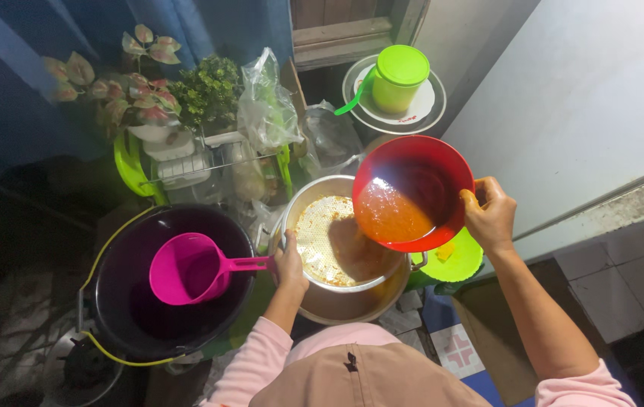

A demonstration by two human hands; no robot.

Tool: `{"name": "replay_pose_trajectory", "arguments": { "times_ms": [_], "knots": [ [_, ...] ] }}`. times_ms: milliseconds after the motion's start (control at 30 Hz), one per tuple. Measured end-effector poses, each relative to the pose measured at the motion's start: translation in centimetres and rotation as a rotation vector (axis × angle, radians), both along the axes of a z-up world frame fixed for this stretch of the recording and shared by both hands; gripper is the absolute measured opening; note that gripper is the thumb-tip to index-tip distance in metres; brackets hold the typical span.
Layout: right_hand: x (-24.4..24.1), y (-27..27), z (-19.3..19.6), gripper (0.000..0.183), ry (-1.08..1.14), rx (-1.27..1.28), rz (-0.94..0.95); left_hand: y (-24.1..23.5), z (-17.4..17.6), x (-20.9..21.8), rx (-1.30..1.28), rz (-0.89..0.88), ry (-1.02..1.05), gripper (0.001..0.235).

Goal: The person uses a sieve to strain a thick orange puree from a metal pot into a red bowl. They press the puree with their hand to extract liquid, then pour the collected liquid back into the pot. The process is repeated with additional puree.

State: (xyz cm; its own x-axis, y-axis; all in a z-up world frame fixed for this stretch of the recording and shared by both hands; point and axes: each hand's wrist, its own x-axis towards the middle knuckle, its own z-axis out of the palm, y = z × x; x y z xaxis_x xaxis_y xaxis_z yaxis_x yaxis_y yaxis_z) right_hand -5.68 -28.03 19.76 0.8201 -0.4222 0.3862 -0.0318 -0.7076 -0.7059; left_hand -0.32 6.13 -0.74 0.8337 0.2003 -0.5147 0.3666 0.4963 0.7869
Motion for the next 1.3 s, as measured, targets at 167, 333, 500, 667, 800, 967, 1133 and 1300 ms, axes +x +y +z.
{"name": "replay_pose_trajectory", "arguments": {
  "times_ms": [167,333,500,667,800,967,1133,1300],
  "knots": [
    [0.1,-0.3,0.1,0.013,0.019,0.007,-0.015,0.1,0.0,0.1,-0.024,-0.005,-0.004,0.055],
    [0.3,-0.4,0.2,0.013,0.006,0.011,-0.009,0.0,0.1,0.2,-0.017,-0.008,-0.018,0.052],
    [0.2,-0.3,0.5,0.013,-0.003,-0.01,-0.013,-0.2,-0.1,0.3,0.001,-0.013,-0.024,0.05],
    [0.1,0.1,1.1,0.013,-0.018,-0.022,-0.009,-0.1,-0.2,0.4,-0.012,-0.022,-0.043,0.048],
    [0.0,0.4,1.5,0.013,-0.002,-0.035,-0.027,0.1,0.1,0.4,0.028,-0.021,-0.032,0.047],
    [-0.1,0.3,1.7,0.012,-0.035,-0.064,-0.017,0.5,0.3,0.2,0.044,0.0,-0.077,0.043],
    [-0.3,0.0,1.5,0.013,-0.03,-0.098,-0.039,0.8,0.1,0.3,0.034,0.023,-0.095,0.042],
    [-0.6,-0.3,1.3,0.013,-0.035,-0.124,-0.051,0.9,-0.7,0.2,0.019,0.014,-0.093,0.042]
  ]
}}
